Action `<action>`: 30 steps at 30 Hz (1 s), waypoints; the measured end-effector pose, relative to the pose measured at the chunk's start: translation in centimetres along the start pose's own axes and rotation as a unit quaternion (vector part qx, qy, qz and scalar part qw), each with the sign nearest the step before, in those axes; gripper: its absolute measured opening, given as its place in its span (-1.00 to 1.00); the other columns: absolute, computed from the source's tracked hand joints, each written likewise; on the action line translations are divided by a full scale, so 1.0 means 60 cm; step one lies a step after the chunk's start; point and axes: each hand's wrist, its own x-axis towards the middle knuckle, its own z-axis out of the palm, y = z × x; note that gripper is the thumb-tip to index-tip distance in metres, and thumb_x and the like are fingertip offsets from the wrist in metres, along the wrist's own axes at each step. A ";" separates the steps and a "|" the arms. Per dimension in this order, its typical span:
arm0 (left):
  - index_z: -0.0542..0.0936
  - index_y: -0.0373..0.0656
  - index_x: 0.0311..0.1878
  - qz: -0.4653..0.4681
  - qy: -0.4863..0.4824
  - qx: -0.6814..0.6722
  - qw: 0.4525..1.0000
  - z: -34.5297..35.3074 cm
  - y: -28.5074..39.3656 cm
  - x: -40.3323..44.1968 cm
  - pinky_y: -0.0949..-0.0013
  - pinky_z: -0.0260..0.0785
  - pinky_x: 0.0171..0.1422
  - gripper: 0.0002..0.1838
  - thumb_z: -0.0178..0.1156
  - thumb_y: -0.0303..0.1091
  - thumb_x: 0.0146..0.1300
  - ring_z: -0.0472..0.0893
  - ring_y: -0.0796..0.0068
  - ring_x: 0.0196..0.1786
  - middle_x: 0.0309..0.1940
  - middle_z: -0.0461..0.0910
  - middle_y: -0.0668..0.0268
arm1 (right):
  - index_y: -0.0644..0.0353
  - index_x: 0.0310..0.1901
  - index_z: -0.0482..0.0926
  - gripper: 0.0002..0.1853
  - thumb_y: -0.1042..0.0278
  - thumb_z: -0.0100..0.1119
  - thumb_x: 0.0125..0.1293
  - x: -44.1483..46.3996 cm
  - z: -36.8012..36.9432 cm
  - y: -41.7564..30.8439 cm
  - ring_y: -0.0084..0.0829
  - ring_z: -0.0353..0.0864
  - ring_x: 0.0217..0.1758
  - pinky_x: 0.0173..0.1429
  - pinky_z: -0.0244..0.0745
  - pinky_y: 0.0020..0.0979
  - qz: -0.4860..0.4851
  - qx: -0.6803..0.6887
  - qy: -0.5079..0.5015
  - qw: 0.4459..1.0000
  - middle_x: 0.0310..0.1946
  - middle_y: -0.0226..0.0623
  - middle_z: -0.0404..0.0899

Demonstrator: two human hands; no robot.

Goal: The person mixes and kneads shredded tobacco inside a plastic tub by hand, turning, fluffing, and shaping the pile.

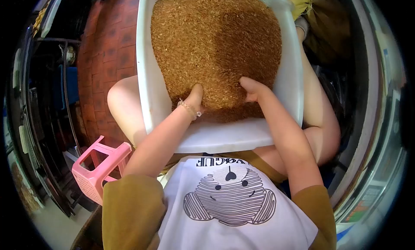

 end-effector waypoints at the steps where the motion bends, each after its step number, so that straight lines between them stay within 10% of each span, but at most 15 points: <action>1: 0.21 -0.21 0.23 0.007 -0.012 -0.014 1.000 -0.001 0.002 -0.001 0.14 0.20 0.31 -0.47 -0.50 -0.13 0.35 0.33 0.25 0.24 0.19 0.31 0.11 | 0.27 0.13 0.33 -0.63 0.30 -0.26 0.36 -0.012 0.007 -0.006 -0.30 0.47 0.10 0.12 0.47 -0.18 -0.007 0.000 0.001 1.000 0.11 -0.15 0.39; 30: 0.34 -0.32 0.09 0.139 -0.151 -0.199 0.958 0.022 0.093 -0.103 0.16 0.31 0.21 -0.56 -0.39 -0.25 0.35 0.45 0.19 0.07 0.01 0.45 0.06 | 0.28 -0.06 0.43 -0.67 0.28 -0.27 0.33 -0.095 0.092 -0.079 -0.30 0.50 -0.03 0.12 0.40 -0.24 -0.249 0.055 0.009 0.967 -0.09 -0.17 0.49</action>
